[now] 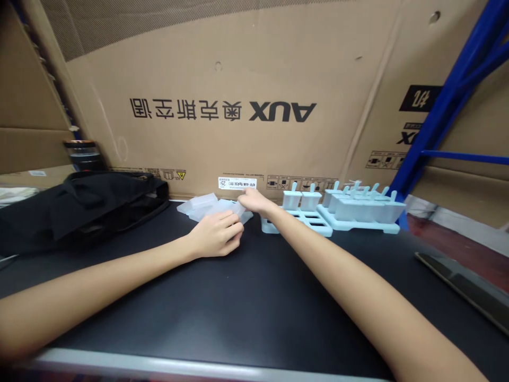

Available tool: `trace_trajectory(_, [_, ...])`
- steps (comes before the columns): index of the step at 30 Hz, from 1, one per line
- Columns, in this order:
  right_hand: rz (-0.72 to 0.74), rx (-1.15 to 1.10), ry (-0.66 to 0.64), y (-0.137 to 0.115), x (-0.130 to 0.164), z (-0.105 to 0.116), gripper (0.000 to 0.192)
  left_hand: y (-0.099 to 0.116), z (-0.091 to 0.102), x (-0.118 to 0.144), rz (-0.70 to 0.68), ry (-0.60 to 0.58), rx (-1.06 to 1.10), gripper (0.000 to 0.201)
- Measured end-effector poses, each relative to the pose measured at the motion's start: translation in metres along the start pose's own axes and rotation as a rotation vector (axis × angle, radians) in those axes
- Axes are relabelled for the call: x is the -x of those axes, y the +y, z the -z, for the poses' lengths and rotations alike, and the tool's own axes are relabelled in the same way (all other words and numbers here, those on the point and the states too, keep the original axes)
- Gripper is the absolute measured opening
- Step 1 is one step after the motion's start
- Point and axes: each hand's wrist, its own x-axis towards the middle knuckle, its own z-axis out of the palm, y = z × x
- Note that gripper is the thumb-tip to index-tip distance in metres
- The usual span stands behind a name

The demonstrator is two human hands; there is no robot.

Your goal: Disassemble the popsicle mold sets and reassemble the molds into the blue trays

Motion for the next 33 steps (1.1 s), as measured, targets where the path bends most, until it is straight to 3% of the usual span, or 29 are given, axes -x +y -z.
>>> trace_trajectory(6, [0.052,0.128,0.013,0.001,0.012,-0.007,0.057,-0.001,-0.001,-0.002,0.048,-0.003,0.042,0.021])
trace_trajectory(10, [0.106,0.201,0.06,0.012,0.027,-0.004,0.053,-0.003,-0.002,-0.002,0.109,-0.049,0.08,0.017])
trace_trajectory(16, [0.134,0.319,0.163,0.047,0.075,0.03,0.035,-0.003,-0.001,0.0,0.058,-0.042,0.026,0.017])
trace_trajectory(19, [0.031,0.402,0.172,0.071,0.096,0.051,0.023,0.005,-0.001,-0.006,-0.041,-0.03,-0.023,0.018])
trace_trajectory(22, [-0.109,0.402,0.223,0.096,0.102,0.067,0.021,0.018,-0.005,-0.029,-0.076,-0.054,0.015,0.017])
trace_trajectory(24, [-0.2,0.398,0.305,0.112,0.101,0.073,0.02,0.027,-0.012,-0.056,0.006,-0.077,0.11,0.015])
trace_trajectory(27, [-0.339,0.373,0.454,0.131,0.1,0.075,0.021,0.036,-0.029,-0.104,0.349,-0.091,0.273,0.026])
trace_trajectory(29, [-0.398,0.335,0.518,0.139,0.101,0.07,0.031,0.039,-0.043,-0.131,0.517,-0.091,0.295,0.035])
trace_trajectory(33, [-0.438,0.3,0.542,0.145,0.099,0.053,0.054,0.048,-0.065,-0.152,0.58,-0.139,0.276,0.034])
